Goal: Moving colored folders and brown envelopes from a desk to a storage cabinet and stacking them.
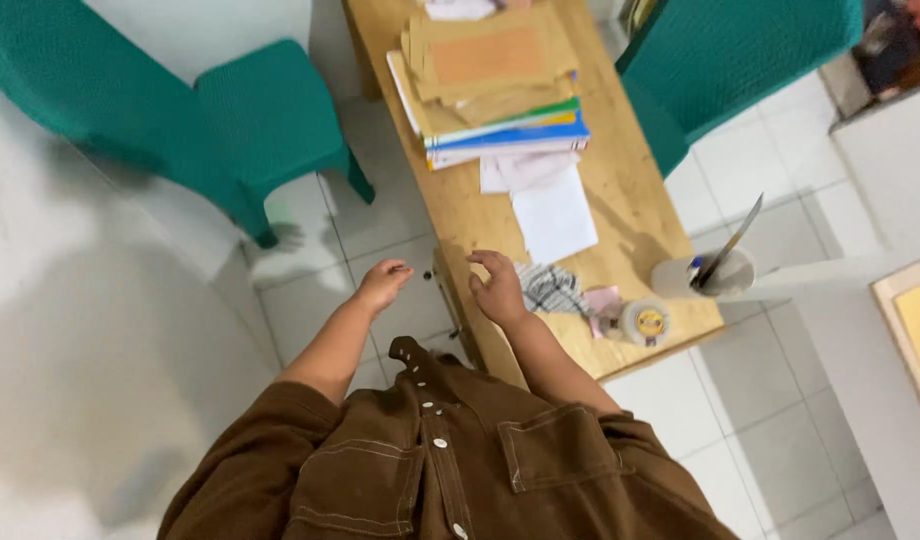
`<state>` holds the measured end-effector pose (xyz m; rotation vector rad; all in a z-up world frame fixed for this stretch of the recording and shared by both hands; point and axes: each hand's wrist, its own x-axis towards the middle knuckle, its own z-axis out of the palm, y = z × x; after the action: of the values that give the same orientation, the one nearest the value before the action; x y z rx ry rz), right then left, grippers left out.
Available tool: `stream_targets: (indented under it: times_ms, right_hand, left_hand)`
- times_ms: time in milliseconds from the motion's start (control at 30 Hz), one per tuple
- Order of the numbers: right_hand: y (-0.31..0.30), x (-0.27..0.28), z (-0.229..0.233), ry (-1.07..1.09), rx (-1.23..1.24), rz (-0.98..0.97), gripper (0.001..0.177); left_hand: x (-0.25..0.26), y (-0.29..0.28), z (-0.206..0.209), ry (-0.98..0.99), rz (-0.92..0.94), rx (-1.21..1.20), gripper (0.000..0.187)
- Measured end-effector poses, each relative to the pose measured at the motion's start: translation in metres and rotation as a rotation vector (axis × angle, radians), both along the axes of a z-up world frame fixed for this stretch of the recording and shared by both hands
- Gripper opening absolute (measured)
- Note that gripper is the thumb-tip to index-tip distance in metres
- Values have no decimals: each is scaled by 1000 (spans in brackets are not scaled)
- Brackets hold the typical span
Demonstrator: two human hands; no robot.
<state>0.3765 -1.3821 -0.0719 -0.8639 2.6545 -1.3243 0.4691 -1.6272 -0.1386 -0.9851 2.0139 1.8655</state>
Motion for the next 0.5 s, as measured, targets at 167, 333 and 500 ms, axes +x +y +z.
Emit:
stream_targets:
  times_ms: [167,333,500]
  right_hand:
    - [0,-56,19,-52,-41,-108,33]
    - [7,-82,28,-143,-34,-291,32]
    - [6,-90,27,-155,0,-444,31]
  left_hand:
    - [-99,-17,63,90,-123,-24,54]
    - [-185,-47,15,214,-70,44,44]
    - [-250,-82,37,592,-264,-430,38]
